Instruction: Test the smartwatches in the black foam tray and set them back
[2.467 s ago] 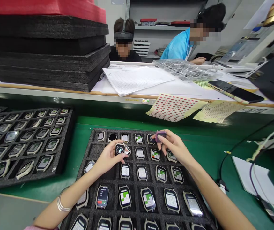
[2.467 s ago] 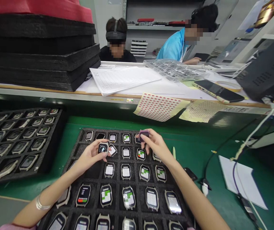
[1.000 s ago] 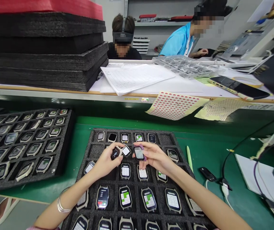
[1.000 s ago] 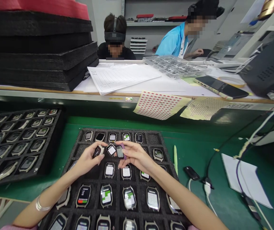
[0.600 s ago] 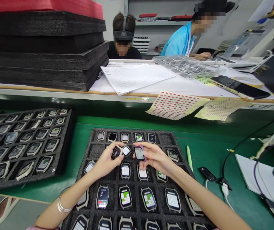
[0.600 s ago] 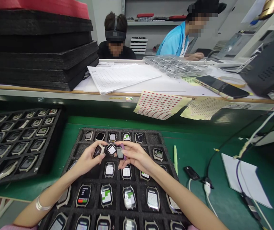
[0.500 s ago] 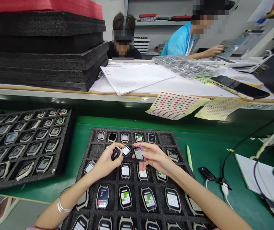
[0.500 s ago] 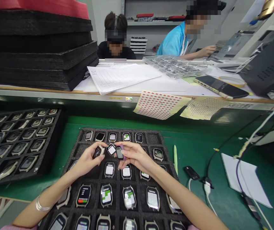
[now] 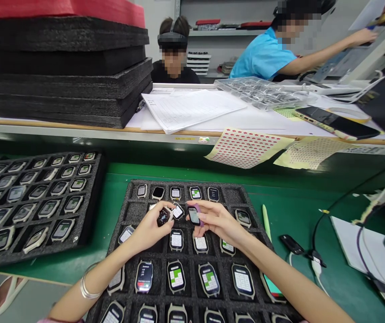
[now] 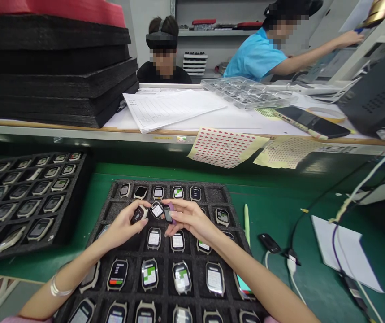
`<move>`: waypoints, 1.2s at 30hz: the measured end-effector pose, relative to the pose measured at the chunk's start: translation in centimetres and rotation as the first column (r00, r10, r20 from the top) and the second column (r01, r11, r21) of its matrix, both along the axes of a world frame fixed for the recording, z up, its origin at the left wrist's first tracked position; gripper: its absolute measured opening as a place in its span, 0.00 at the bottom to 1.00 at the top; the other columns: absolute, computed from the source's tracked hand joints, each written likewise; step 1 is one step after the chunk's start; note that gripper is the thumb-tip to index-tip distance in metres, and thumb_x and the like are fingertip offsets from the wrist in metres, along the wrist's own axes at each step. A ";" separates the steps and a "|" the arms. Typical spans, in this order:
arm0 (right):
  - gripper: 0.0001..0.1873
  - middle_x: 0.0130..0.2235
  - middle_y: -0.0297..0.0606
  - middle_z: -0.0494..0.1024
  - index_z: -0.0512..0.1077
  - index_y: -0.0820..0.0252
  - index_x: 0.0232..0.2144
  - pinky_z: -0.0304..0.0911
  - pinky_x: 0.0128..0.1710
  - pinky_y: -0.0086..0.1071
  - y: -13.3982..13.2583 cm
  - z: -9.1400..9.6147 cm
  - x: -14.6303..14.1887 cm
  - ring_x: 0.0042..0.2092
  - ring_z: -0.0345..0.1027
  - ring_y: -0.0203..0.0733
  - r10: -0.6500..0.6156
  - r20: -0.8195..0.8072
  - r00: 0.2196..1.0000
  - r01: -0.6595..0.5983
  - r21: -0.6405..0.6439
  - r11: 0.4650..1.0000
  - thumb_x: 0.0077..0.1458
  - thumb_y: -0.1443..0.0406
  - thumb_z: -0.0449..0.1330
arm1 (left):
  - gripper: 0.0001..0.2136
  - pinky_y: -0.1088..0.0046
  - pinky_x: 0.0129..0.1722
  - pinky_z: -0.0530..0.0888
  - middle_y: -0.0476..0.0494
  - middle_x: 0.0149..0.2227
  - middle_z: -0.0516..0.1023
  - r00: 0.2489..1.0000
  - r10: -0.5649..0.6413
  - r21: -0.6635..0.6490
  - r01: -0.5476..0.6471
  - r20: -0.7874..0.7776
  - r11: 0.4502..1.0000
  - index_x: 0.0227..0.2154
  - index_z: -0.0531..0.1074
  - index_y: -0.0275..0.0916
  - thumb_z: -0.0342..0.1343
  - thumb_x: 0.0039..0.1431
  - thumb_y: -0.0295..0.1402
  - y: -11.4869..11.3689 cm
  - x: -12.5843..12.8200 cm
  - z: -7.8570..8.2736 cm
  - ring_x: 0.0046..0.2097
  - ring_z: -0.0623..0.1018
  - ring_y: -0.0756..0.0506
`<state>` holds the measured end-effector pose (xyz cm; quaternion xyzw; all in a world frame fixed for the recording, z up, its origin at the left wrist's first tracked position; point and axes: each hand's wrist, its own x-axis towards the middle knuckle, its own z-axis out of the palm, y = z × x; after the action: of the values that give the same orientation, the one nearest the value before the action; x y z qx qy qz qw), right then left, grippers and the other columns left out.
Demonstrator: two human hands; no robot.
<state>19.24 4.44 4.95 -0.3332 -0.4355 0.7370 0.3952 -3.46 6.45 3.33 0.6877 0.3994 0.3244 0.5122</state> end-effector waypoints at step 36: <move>0.18 0.43 0.46 0.75 0.64 0.60 0.49 0.71 0.26 0.31 0.2 -0.6 -0.5 0.32 0.77 0.44 0.007 -0.017 1.000 -0.008 -0.046 0.999 0.57 0.64 0.59 | 0.23 0.69 0.35 0.75 0.43 0.39 0.72 0.942 0.041 -0.334 0.077 0.332 0.939 0.52 0.60 0.37 0.54 0.50 0.27 0.4 0.6 0.2 0.37 0.74 0.46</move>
<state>18.78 4.68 4.36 -0.3343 -0.4161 0.7511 0.3885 -2.85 6.84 3.54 0.5266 0.3506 0.3572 0.6871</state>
